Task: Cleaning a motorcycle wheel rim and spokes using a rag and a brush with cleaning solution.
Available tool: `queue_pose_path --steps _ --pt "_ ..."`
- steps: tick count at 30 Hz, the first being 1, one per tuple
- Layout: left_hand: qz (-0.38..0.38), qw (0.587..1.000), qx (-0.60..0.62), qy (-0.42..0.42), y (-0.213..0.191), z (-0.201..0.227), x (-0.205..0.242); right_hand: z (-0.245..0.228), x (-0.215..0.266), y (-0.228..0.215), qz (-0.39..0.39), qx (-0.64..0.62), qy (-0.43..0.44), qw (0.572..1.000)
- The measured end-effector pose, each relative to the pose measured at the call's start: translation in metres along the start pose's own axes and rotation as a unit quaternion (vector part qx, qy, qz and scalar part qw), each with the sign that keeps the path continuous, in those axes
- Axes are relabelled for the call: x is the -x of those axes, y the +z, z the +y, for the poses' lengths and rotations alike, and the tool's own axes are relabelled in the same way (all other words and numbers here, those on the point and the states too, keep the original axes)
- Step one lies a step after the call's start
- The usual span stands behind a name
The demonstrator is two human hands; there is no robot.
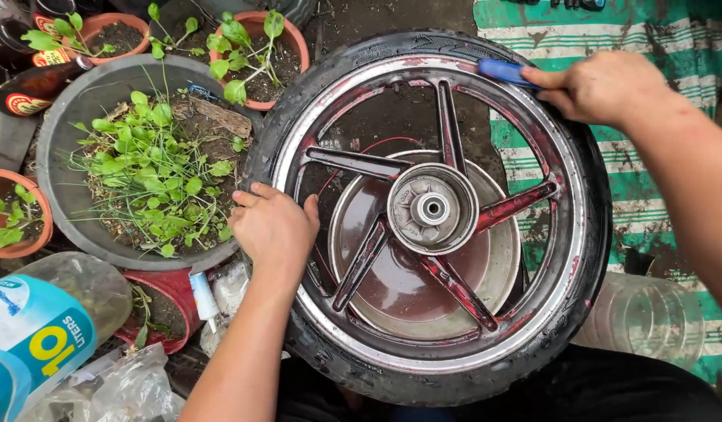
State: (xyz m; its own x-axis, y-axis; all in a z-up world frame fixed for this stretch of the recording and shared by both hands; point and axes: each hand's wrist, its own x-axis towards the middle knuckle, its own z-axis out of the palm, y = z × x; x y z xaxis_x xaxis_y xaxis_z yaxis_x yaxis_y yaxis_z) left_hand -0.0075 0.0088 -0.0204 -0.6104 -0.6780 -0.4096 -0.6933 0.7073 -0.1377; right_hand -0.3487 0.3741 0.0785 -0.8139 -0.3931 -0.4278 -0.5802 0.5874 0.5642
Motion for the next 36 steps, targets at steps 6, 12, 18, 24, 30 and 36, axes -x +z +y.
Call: queue_pose_path --steps 6,12,18,24,30,36 --pt "0.058 0.998 -0.002 0.008 0.011 -0.002 -0.001 -0.09 -0.034 -0.088 0.033 -0.02 -0.071 0.997" --pt "0.079 0.996 0.024 0.023 0.002 -0.01 0.004 -0.046 -0.014 -0.065 0.029 -0.002 -0.068 0.997" --pt "0.046 0.999 -0.005 0.011 0.01 0.001 -0.006 -0.048 -0.03 -0.046 0.039 0.023 -0.055 0.997" --pt "-0.02 0.999 -0.035 0.002 -0.009 0.0 0.0 -0.164 -0.047 -0.115 0.164 -0.074 -0.179 0.967" --pt "0.031 0.999 0.001 0.024 0.003 -0.014 -0.005 -0.062 0.013 -0.062 0.009 -0.107 -0.013 0.994" --pt "0.082 0.995 0.024 0.051 -0.014 -0.028 0.009 -0.025 0.157 -0.008 -0.031 -0.138 0.102 0.985"
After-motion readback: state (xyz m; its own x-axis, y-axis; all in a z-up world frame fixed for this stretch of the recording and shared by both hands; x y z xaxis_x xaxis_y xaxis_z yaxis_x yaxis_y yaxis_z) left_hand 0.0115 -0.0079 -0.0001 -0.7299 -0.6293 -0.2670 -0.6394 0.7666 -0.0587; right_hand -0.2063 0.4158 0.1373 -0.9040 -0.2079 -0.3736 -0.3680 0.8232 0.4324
